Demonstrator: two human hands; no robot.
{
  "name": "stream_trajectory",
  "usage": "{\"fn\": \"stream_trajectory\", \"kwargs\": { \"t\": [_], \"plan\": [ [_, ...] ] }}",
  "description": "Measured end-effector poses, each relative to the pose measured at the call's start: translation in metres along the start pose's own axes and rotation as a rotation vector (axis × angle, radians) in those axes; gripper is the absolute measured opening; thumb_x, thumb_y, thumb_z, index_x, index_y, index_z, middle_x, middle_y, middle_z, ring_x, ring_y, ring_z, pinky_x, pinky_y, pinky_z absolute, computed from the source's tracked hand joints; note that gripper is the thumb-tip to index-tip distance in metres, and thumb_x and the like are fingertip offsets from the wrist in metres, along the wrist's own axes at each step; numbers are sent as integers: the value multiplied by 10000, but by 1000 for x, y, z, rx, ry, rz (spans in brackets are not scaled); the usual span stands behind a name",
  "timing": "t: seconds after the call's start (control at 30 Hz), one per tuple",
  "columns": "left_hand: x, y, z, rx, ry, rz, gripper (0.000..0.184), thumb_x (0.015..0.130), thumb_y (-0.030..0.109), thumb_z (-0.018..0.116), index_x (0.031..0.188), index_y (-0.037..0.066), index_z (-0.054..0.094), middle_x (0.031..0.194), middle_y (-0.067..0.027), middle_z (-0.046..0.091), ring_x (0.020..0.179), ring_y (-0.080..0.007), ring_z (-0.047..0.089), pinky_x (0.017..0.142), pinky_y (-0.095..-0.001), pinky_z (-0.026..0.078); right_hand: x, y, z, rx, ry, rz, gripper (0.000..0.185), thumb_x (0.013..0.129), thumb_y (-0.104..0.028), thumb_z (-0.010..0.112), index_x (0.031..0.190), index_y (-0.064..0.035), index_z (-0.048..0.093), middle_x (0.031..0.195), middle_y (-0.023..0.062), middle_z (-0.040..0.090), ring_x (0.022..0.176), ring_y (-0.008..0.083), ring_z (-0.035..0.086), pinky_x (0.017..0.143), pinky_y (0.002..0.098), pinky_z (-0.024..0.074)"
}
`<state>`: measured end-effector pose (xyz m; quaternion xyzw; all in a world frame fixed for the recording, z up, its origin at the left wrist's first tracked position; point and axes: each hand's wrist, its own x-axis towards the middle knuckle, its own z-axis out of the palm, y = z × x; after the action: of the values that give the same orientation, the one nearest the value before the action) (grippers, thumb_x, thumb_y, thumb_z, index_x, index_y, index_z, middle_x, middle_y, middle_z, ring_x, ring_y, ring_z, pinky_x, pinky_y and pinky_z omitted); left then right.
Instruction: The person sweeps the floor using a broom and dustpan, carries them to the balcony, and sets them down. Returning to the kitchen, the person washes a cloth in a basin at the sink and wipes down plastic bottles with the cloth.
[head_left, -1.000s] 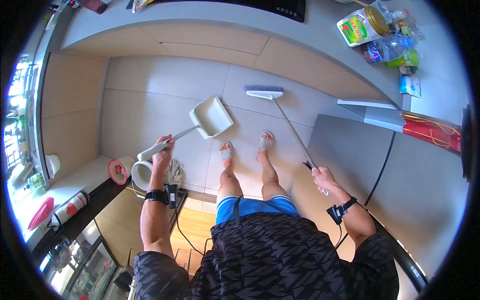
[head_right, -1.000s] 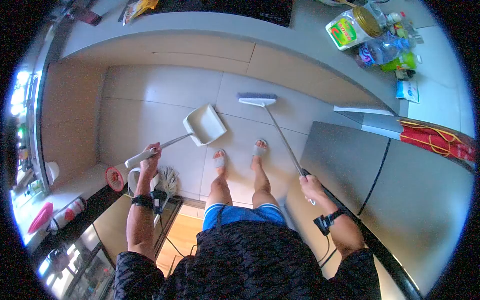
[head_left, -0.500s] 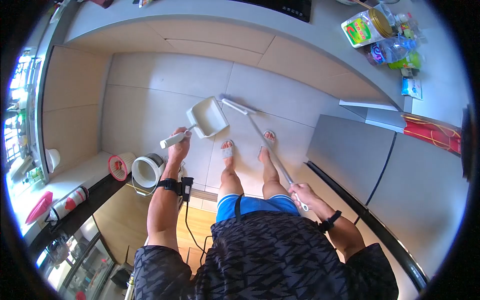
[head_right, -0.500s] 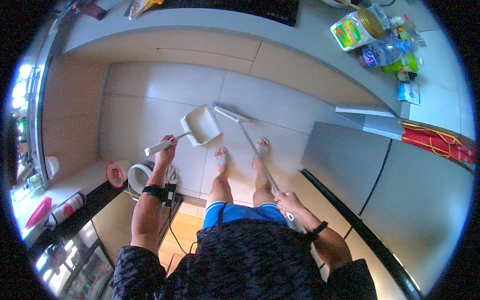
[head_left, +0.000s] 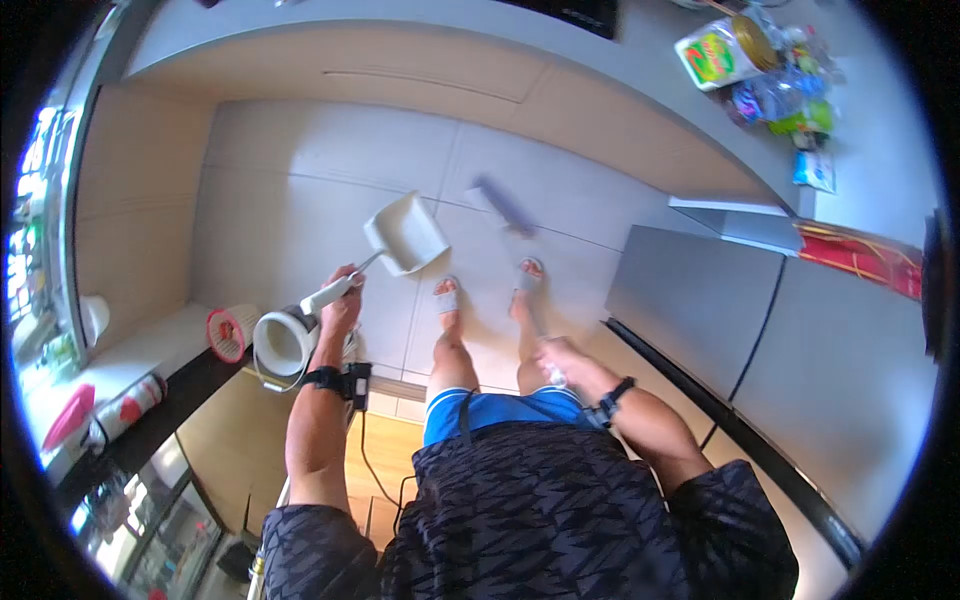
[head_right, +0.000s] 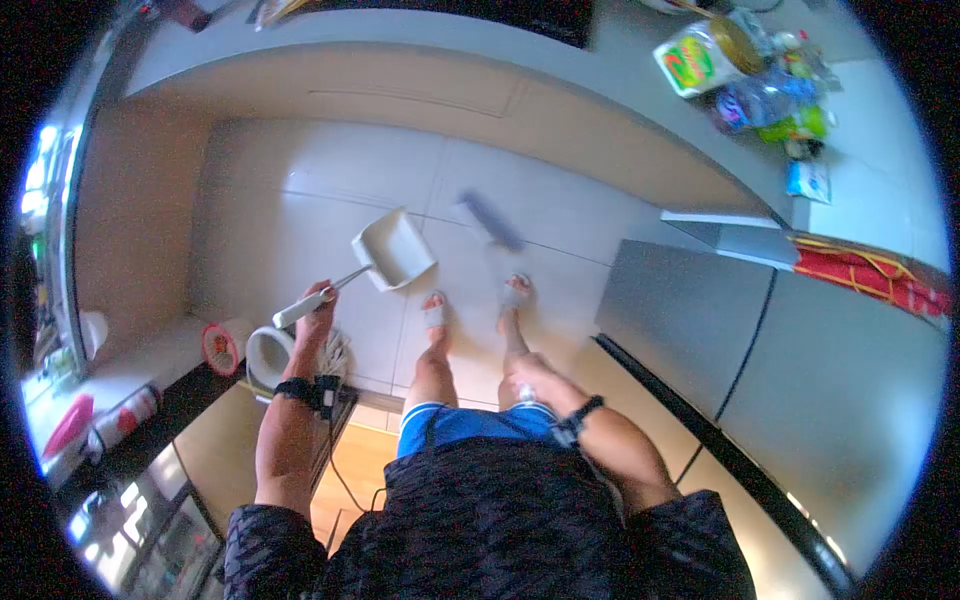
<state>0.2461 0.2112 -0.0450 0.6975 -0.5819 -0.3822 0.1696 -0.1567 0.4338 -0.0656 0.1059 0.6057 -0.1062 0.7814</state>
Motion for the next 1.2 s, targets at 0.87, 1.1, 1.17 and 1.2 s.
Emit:
{"fn": "stream_trajectory", "kwargs": {
  "t": [0.87,1.1,1.17,1.2],
  "plan": [
    [3,-31,7,-116,104,22,191,881,175,693,1003,30,669,853,-87,677,784,-131,586,749,-301,494,44,-164,-47,605,154,-107,264,937,-188,326,704,-112,423,558,7,439,419,121,418,356,265,363],
    [-5,-26,12,-126,146,-116,181,878,194,672,996,58,656,1023,-183,690,965,-296,657,870,-403,496,56,-155,76,103,223,-79,147,938,-204,338,958,-103,444,592,56,430,475,206,471,415,388,437],
    [-8,-23,13,-124,173,-112,194,882,207,666,1011,63,655,1001,-176,691,948,-294,657,849,-415,496,50,-140,75,-90,277,-157,217,953,-209,329,855,-89,481,569,60,451,423,209,478,349,384,417],
    [-6,-22,13,-126,185,-104,201,884,214,663,1018,65,655,990,-172,691,940,-293,656,839,-421,496,43,-132,66,-220,262,-164,249,961,-223,332,824,-86,488,558,60,456,404,210,478,331,381,410]
  ]
}}
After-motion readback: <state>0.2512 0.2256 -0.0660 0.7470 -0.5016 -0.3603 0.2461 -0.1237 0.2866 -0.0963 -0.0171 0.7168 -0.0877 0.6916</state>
